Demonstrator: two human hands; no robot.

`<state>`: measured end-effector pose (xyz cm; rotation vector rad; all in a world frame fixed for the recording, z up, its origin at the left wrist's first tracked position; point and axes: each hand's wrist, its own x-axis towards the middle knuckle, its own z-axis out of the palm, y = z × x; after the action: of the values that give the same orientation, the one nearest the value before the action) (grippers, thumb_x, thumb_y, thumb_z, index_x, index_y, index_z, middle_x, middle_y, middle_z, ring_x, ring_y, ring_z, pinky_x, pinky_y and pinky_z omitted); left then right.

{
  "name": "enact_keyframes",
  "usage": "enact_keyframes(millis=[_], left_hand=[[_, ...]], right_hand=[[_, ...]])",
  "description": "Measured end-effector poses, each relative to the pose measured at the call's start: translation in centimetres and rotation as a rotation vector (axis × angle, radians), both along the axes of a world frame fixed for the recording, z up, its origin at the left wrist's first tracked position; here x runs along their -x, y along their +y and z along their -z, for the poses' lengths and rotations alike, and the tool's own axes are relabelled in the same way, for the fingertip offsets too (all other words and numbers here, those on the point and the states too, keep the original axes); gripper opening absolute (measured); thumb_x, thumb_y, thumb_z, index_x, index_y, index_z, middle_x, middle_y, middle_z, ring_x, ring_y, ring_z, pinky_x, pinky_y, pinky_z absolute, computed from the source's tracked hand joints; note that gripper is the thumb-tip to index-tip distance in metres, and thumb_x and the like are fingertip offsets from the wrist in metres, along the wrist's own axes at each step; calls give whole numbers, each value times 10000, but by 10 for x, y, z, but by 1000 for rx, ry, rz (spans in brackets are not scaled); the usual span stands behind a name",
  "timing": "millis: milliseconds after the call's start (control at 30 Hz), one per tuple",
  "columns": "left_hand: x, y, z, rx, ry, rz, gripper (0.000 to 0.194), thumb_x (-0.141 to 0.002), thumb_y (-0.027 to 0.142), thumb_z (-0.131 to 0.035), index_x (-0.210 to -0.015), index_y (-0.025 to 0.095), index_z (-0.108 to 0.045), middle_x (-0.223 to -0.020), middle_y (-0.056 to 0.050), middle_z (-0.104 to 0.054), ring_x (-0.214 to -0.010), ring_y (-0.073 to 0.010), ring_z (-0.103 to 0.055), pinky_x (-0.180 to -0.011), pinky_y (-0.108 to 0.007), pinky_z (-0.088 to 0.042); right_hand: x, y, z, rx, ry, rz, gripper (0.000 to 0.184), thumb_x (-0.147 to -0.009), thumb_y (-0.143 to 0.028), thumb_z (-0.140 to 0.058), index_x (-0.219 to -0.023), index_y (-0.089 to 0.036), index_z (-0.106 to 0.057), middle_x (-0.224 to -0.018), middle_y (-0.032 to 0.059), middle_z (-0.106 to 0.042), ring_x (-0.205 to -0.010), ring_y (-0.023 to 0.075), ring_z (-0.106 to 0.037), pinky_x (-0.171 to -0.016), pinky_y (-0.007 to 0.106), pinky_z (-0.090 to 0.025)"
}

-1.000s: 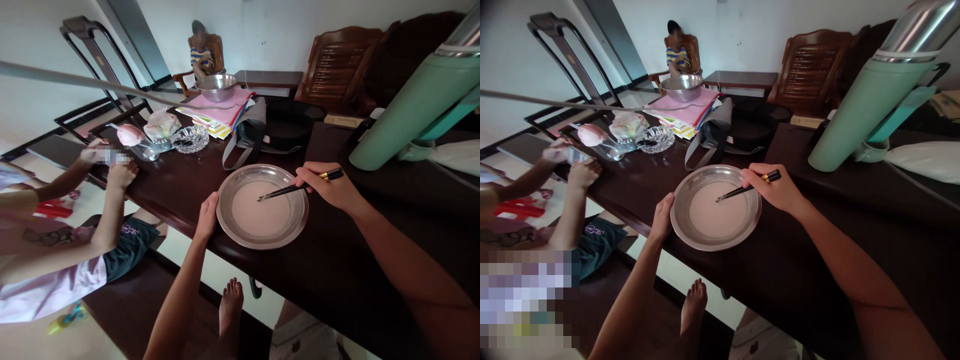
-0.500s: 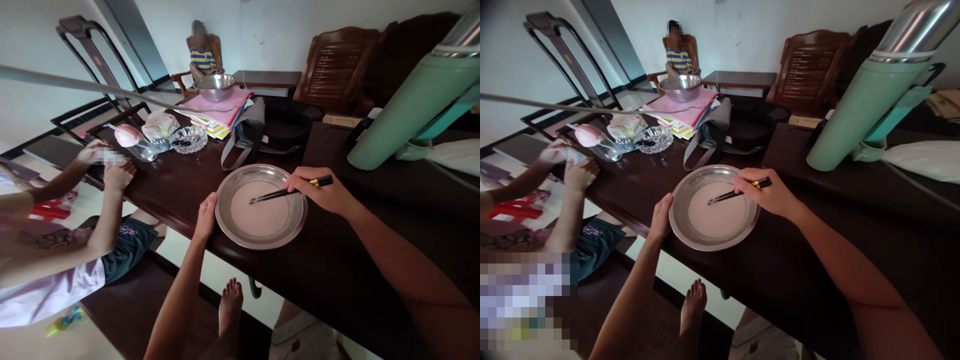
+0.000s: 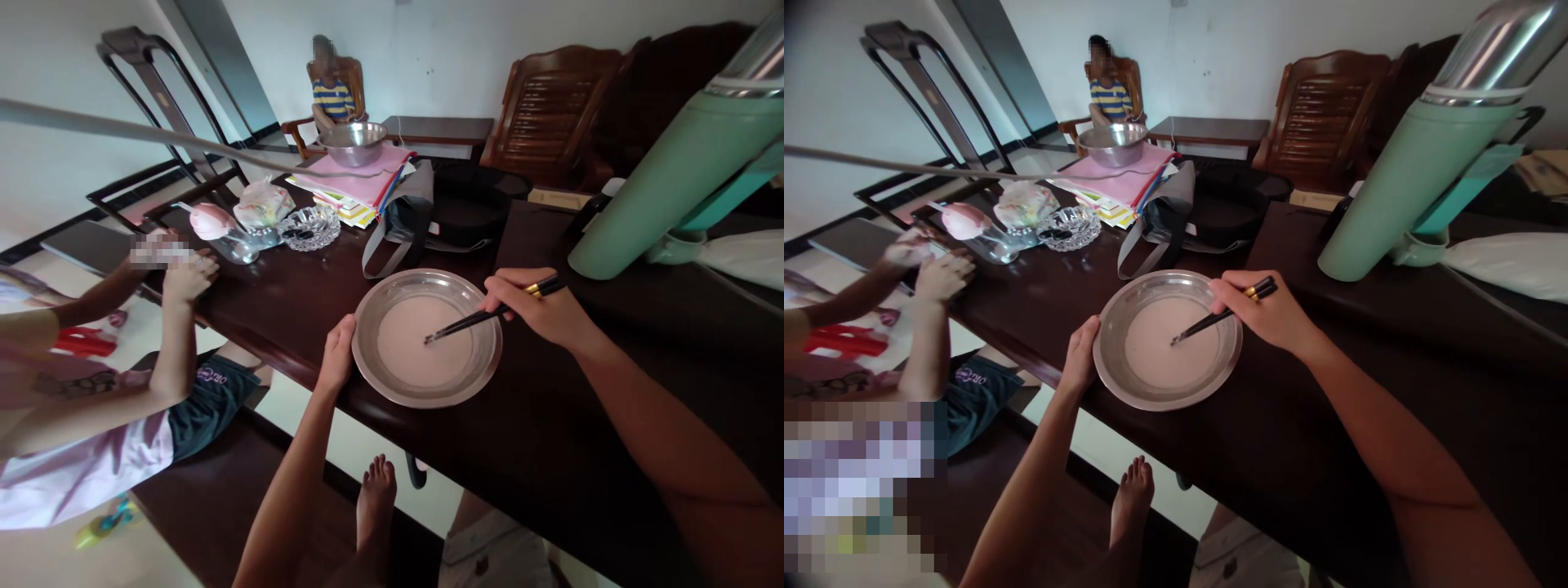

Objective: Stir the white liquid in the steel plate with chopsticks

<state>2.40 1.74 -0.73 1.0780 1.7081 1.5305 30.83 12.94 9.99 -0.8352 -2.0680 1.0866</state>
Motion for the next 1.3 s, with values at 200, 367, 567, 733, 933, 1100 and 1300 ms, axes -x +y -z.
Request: enact_keyframes(millis=[200,367,567,733,933,1100,1300], left_hand=[[1,0,3,-34,-12,11,484,-876,644,-534,-705,192,-549,-698,19,-510,-657,-134,-452,-638,-234,-422],[1,0,1,-24,7,13,487,-872,642,-535,-686,193,-540,-683,20,-489,-650,-134,-437,-633,-235,-420],[0,0,0,-17,-6,6,463,-879,615,-531,-681,197,-526,-678,22,-480,-646,-134,-431,-627,-234,-414],[1,0,0,-3,-12,-7,472,-871,633,-534,-701,192,-553,-681,16,-504,-649,-138,-446,-623,-238,-417],[0,-1,-2,-31,8,23,449,-904,591,-527,-702,190,-553,-697,18,-505,-667,-134,-446,-657,-230,-426],[0,0,-1,-29,7,13,453,-900,593,-529,-696,189,-551,-688,19,-495,-661,-135,-445,-652,-231,-427],[1,0,4,-29,-15,8,464,-892,609,-540,-696,189,-557,-684,14,-511,-657,-139,-464,-634,-238,-432]], right_hand=[[1,0,1,-35,-13,-36,325,-942,-370,-573,-691,-203,-696,-766,31,-727,-688,153,-623,-608,284,-457],[-1,-1,-2,14,-13,-69,368,-953,-391,-551,-667,-204,-686,-729,28,-715,-595,134,-577,-551,280,-435],[1,-3,-3,-72,-8,10,356,-951,-390,-563,-668,-209,-679,-732,26,-719,-657,151,-620,-593,286,-450],[3,-5,-3,-58,-26,-134,342,-942,-394,-572,-686,-200,-687,-772,35,-735,-642,145,-620,-581,280,-466],[0,-1,0,-24,16,-8,392,-959,-419,-546,-655,-209,-678,-724,34,-723,-650,159,-627,-567,285,-446],[5,-3,3,-27,-1,-158,320,-931,-396,-590,-701,-199,-696,-811,44,-745,-750,173,-663,-645,287,-491],[4,-2,5,-25,24,-15,384,-959,-405,-546,-669,-195,-683,-720,31,-715,-569,122,-560,-553,275,-435]])
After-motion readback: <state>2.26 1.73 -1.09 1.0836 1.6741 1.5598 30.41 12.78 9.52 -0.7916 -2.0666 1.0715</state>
